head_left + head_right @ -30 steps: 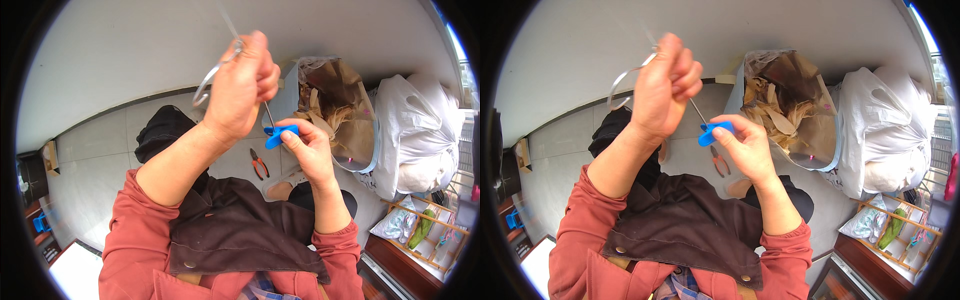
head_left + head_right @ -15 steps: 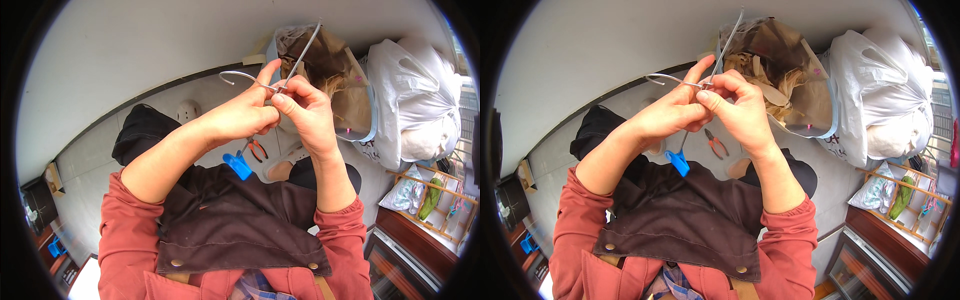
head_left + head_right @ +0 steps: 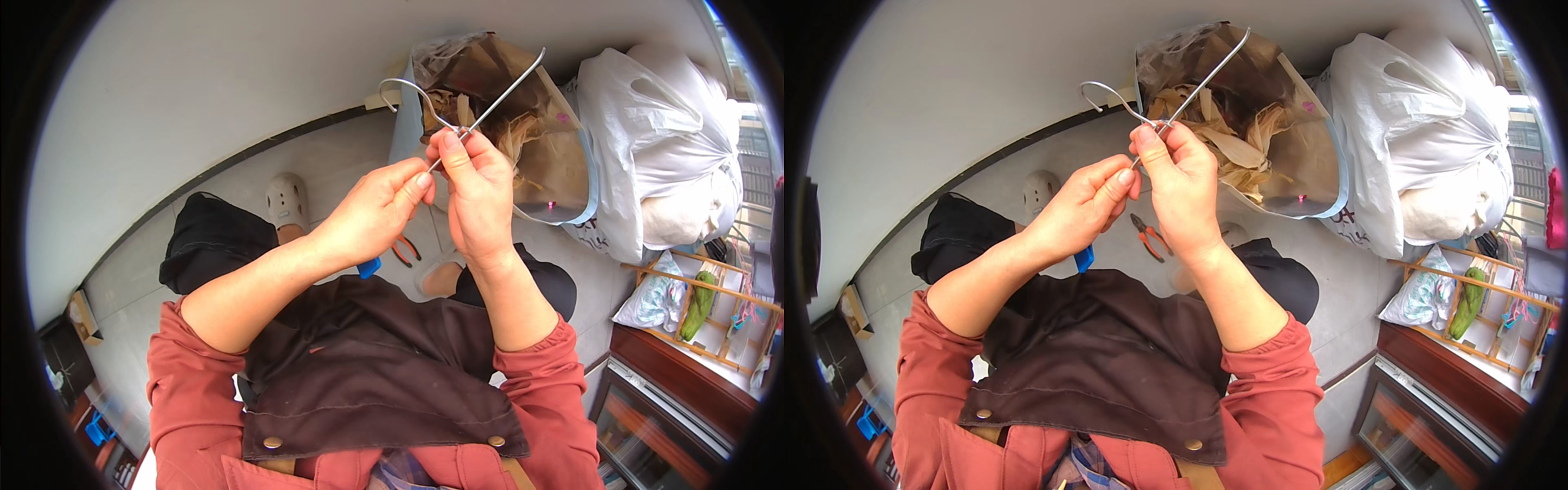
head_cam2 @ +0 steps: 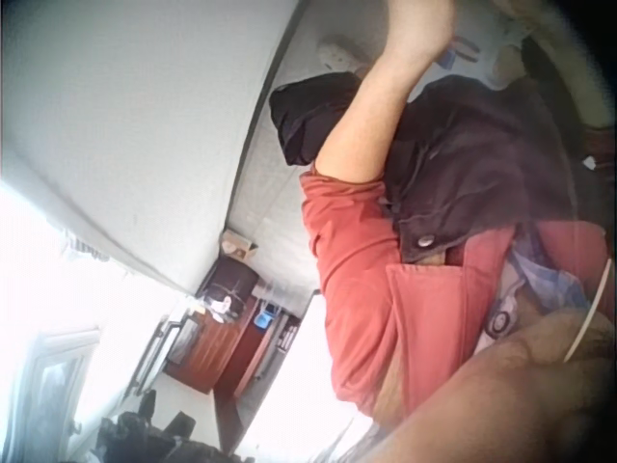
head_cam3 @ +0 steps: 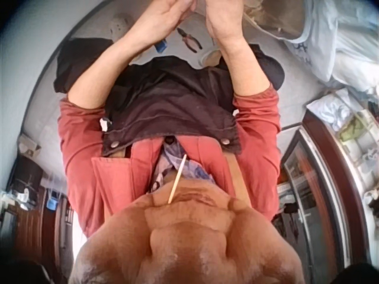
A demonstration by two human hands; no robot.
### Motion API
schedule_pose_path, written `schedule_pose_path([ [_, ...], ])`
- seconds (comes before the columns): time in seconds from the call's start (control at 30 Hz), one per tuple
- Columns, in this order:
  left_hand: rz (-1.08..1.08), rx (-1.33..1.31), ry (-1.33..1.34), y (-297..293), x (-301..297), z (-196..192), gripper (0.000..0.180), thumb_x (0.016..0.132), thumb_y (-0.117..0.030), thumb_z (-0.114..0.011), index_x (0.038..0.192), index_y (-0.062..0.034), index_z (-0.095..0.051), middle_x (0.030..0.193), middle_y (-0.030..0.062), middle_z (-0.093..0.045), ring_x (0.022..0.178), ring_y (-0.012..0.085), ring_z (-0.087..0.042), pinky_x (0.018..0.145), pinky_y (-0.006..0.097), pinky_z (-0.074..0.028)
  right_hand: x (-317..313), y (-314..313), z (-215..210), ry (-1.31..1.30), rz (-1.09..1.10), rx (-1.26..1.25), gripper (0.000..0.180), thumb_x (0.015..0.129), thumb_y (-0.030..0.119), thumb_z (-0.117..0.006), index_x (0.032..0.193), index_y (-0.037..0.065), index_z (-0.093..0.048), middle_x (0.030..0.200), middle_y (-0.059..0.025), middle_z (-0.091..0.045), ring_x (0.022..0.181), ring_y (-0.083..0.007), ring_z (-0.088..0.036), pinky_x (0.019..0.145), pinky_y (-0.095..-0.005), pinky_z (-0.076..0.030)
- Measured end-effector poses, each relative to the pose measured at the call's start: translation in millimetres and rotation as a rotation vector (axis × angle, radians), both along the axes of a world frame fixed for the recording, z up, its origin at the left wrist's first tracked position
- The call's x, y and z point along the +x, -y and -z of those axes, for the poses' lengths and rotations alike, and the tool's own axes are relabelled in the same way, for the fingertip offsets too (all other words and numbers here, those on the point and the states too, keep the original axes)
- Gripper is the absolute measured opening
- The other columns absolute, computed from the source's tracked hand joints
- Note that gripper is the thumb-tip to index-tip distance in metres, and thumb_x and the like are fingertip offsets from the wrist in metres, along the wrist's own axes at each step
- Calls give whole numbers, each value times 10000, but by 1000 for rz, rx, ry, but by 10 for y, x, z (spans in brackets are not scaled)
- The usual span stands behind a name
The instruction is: The person assembles wire hangers with blue plastic clips using pliers. They bend and secure wire segments, attach clips, and place finished hangers on a nearby windowsill.
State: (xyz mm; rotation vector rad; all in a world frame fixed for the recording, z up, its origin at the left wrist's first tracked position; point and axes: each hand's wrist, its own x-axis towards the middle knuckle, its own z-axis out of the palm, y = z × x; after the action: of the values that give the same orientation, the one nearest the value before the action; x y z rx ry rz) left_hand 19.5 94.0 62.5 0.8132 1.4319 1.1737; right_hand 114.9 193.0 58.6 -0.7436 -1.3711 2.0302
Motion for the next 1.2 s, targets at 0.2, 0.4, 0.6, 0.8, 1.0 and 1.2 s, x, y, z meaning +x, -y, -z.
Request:
schedule_pose_path([
  [0.2, -8, 16, -72, -64, 7, -16, 287, 959, -290, -379, 798, -67, -459, 591, -50, -355, 516, 42, -319, 465, 200, -292, -21, -51, -10, -59, 20, -11, 172, 889, 169, -552, 893, -3, -563, 805, -21, -551, 750, -88, -510, 683, -225, -421],
  [0.4, -9, 11, 43, -20, 17, -9, 272, 961, -296, -378, 819, -77, -456, 575, -55, -323, 490, 50, -278, 441, 210, -264, 19, -107, -52, -1, -91, -31, 199, 877, 152, -565, 982, -17, -565, 863, -42, -580, 783, -95, -529, 719, -232, -432],
  [0.6, 46, -40, 916, 65, -169, -189, 232, 963, -298, -375, 870, -95, -435, 543, -59, -240, 432, 45, -187, 382, 207, -177, 97, -30, -108, -111, -213, -113, 327, 864, 111, -568, 1152, -37, -522, 927, -79, -600, 889, -122, -549, 846, -289, -428],
  [0.8, 137, 12, 1250, 139, -233, -196, 221, 974, -264, -345, 877, -90, -441, 542, -59, -268, 435, 39, -221, 376, 181, -208, 123, -31, -134, -152, -292, -135, 308, 885, 71, -513, 1174, -37, -509, 1053, -117, -597, 962, -172, -562, 862, -314, -443],
  [1.0, 150, 56, 1388, 188, -275, -143, 222, 974, -241, -333, 867, -76, -437, 532, -40, -297, 419, 51, -255, 378, 188, -239, 72, -23, -86, -71, -261, -63, 250, 880, 102, -539, 1096, -22, -555, 923, -77, -613, 814, -127, -574, 762, -269, -465],
  [1.2, -273, 20, 985, 398, -498, -18, 167, 943, -157, -364, 873, -53, -475, 544, -18, -371, 440, 71, -312, 426, 216, -288, 218, -29, 771, 362, -256, 102, 139, 864, 130, -552, 903, 5, -599, 721, 3, -560, 664, -57, -514, 615, -216, -445],
])
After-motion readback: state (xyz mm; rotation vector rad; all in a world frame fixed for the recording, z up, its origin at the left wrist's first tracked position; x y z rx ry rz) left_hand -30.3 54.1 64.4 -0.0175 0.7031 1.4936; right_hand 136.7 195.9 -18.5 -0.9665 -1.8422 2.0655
